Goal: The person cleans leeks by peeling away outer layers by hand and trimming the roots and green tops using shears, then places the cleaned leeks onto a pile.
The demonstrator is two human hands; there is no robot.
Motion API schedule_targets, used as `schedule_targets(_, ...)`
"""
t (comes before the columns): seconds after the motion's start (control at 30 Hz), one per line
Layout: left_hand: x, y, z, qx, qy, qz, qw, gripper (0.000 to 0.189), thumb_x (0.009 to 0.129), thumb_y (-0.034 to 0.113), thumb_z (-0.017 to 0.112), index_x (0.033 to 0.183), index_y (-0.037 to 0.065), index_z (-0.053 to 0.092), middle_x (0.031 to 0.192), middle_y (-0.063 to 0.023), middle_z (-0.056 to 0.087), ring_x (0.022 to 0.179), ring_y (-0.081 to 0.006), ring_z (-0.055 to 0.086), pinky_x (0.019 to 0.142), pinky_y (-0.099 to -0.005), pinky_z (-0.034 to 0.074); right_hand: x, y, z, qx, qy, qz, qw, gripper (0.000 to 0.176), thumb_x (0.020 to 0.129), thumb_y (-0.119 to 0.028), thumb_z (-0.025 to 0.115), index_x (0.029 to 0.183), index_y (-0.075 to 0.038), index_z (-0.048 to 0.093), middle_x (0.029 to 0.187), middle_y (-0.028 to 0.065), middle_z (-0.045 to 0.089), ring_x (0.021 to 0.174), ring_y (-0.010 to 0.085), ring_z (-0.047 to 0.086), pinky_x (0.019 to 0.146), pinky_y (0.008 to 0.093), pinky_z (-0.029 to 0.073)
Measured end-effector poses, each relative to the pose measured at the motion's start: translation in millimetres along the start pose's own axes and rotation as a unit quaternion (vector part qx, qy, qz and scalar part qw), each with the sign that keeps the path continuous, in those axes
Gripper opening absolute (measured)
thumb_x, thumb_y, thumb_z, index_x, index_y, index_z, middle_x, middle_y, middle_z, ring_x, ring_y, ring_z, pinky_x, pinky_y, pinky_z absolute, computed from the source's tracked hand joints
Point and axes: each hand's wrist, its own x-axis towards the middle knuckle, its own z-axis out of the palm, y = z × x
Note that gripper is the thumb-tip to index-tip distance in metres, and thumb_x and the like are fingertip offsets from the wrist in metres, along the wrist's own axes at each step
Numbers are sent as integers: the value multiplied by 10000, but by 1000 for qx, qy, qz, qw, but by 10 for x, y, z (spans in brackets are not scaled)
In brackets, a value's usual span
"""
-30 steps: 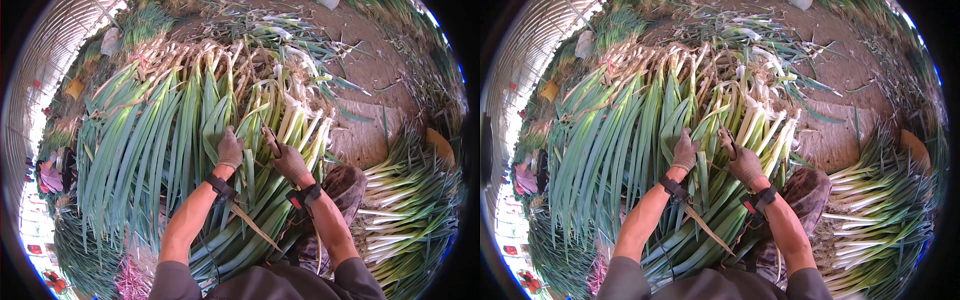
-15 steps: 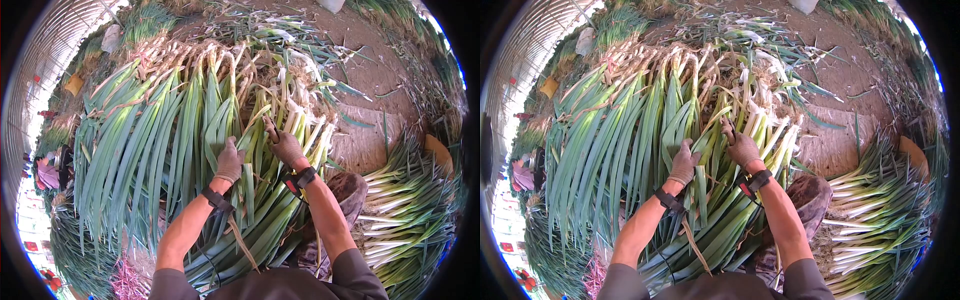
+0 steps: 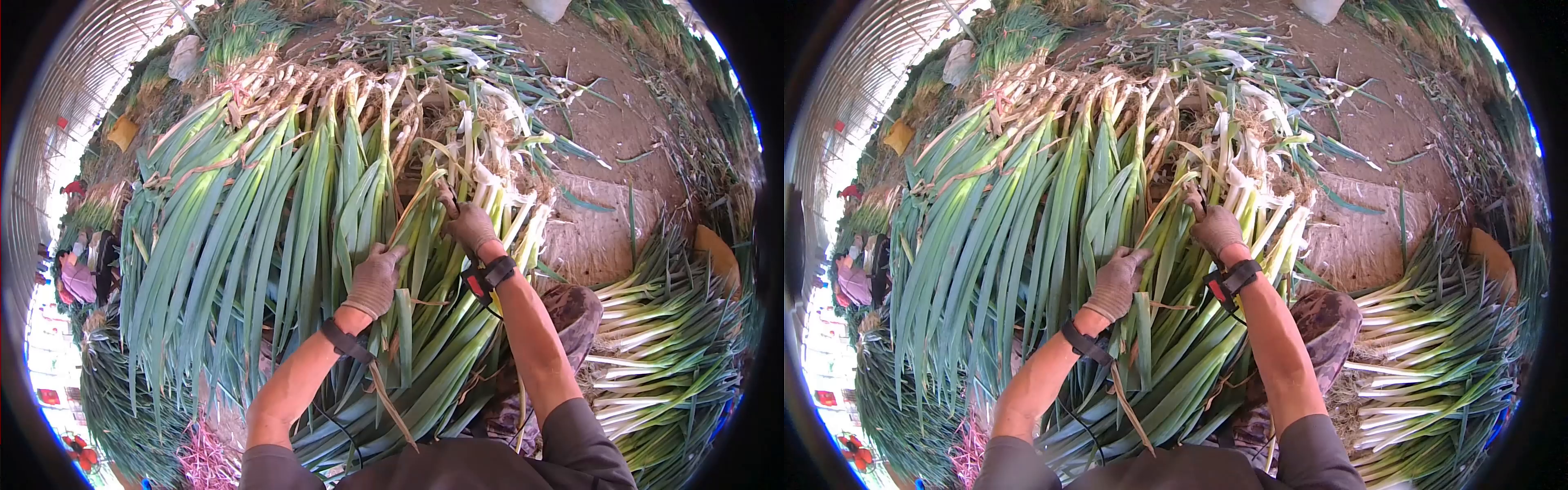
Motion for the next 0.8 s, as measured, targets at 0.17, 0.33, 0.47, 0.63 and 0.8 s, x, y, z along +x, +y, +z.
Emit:
schedule_targets(0.17, 131, -105, 75, 66, -34, -33, 997, 363, 883, 81, 591, 1243, 108, 625, 1143, -222, 579, 969, -436, 628, 863, -502, 518, -534, 92, -16, 22, -18, -38, 999, 354, 760, -269, 693, 999, -11, 657, 912, 269, 685, 906, 440, 664, 828, 487, 524)
schedule_targets(0.33, 435, -70, 60, 191, -107, -62, 974, 394, 864, 273, 665, 1222, 112, 636, 1210, -203, 571, 991, -418, 647, 889, -504, 520, -1311, 185, -64, 60, -46, -52, 996, 427, 762, -230, 712, 1094, 20, 615, 904, 283, 674, 903, 449, 660, 809, 486, 520)
schedule_targets(0.47, 620, 80, -107, 256, -156, -41, 953, 376, 863, 332, 684, 1195, 156, 669, 1244, -187, 555, 1018, -381, 654, 890, -479, 530, -1798, 375, -177, 83, -25, -46, 995, 596, 777, -249, 745, 1265, 19, 532, 935, 290, 673, 925, 452, 658, 805, 481, 525)
schedule_targets(0.63, 771, 188, -294, 288, -89, 34, 953, 261, 854, 229, 669, 1106, 190, 727, 1089, -159, 654, 995, -338, 668, 869, -446, 541, -2362, 706, -229, 117, 48, -4, 992, 701, 801, -268, 756, 1363, 22, 454, 996, 294, 674, 962, 451, 656, 813, 475, 531)
schedule_targets(0.8, 952, 294, 49, 347, -188, -3, 919, 174, 860, 156, 684, 985, 62, 760, 1035, -181, 730, 948, -334, 722, 803, -414, 586, -2932, 744, -125, 177, -45, -59, 981, 729, 787, -273, 775, 1373, 19, 456, 1058, 312, 646, 1033, 459, 637, 835, 448, 533)
